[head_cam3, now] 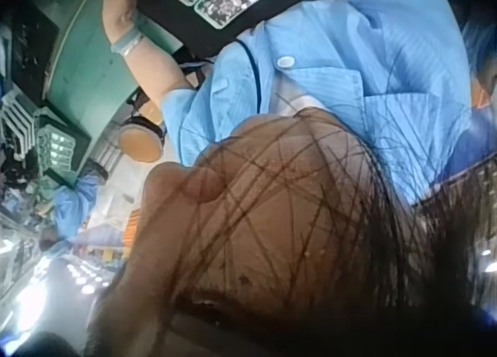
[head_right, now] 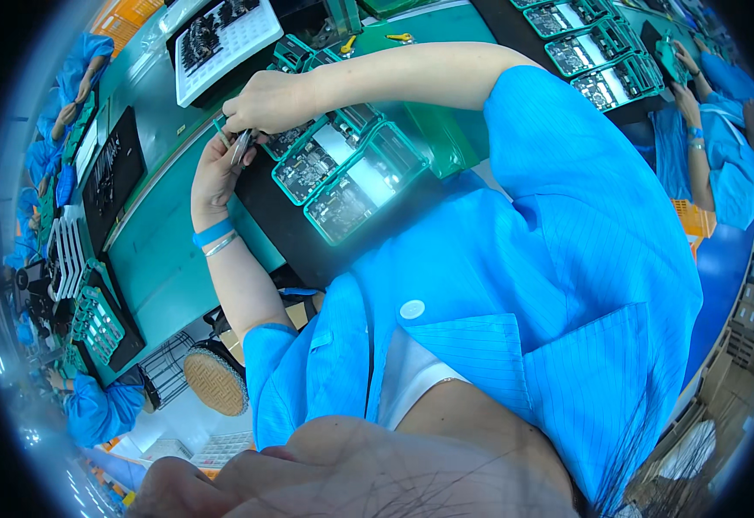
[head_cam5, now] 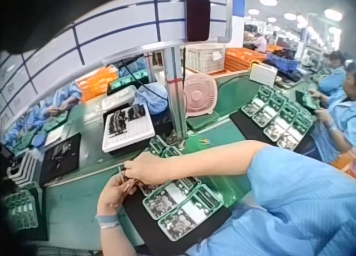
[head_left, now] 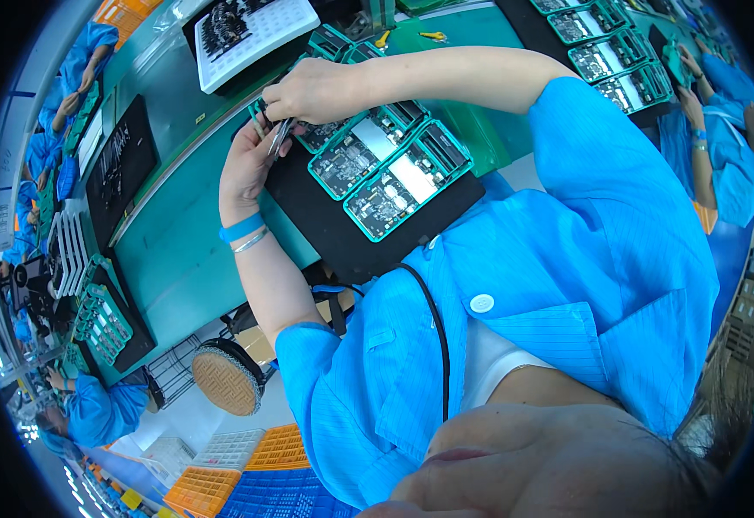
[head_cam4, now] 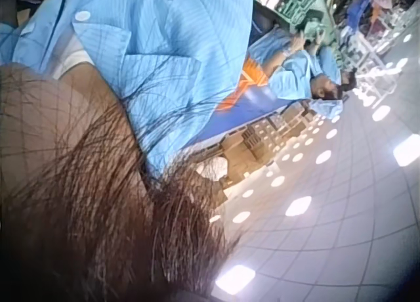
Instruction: Assembling circuit boards by placing small components into plastic trays on a production line.
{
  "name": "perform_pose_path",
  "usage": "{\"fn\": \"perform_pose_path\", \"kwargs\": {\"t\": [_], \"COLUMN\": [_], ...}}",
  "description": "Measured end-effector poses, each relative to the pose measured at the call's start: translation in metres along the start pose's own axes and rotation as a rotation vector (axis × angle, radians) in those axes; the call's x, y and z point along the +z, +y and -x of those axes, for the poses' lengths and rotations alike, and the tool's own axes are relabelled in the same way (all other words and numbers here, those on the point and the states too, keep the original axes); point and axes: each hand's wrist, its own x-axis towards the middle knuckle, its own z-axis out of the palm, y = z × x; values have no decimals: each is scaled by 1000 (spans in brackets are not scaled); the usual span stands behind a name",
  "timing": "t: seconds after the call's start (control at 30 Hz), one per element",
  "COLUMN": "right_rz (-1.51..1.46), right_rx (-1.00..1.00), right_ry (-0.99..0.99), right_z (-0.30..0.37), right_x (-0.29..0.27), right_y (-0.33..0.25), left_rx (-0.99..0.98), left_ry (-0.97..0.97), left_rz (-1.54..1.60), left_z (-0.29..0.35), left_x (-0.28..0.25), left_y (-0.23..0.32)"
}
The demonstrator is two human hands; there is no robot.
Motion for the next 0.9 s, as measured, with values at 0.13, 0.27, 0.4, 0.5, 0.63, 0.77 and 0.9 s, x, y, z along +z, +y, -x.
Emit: {"fn": "perform_pose_path", "kwargs": {"t": [0.13, 0.27, 0.4, 0.5, 0.63, 0.77, 0.9], "right_rz": [-116, -335, -314, -276, -198, -192, -114], "right_rx": [244, 440, 443, 440, 369, 321, 287], "right_ry": [-152, -383, -440, -427, -392, -379, -358], "right_z": [5, 19, 41, 45, 45, 43, 44], "right_x": [-10, -28, -27, -21, -18, -15, -7], "right_y": [-5, -6, -16, -18, -25, -29, -32], "left_rx": [17, -6, -4, -3, -3, -27, 75], "left_ry": [-5, 92, 194, 193, 244, 412, 576], "left_rz": [21, 22, 32, 7, -26, -224, -400], "left_z": [0, 2, 3, 2, 4, 8, 25], "left_x": [2, -1, -2, -7, -14, -14, 2], "left_y": [-1, 6, 9, 8, 4, 1, 4]}}
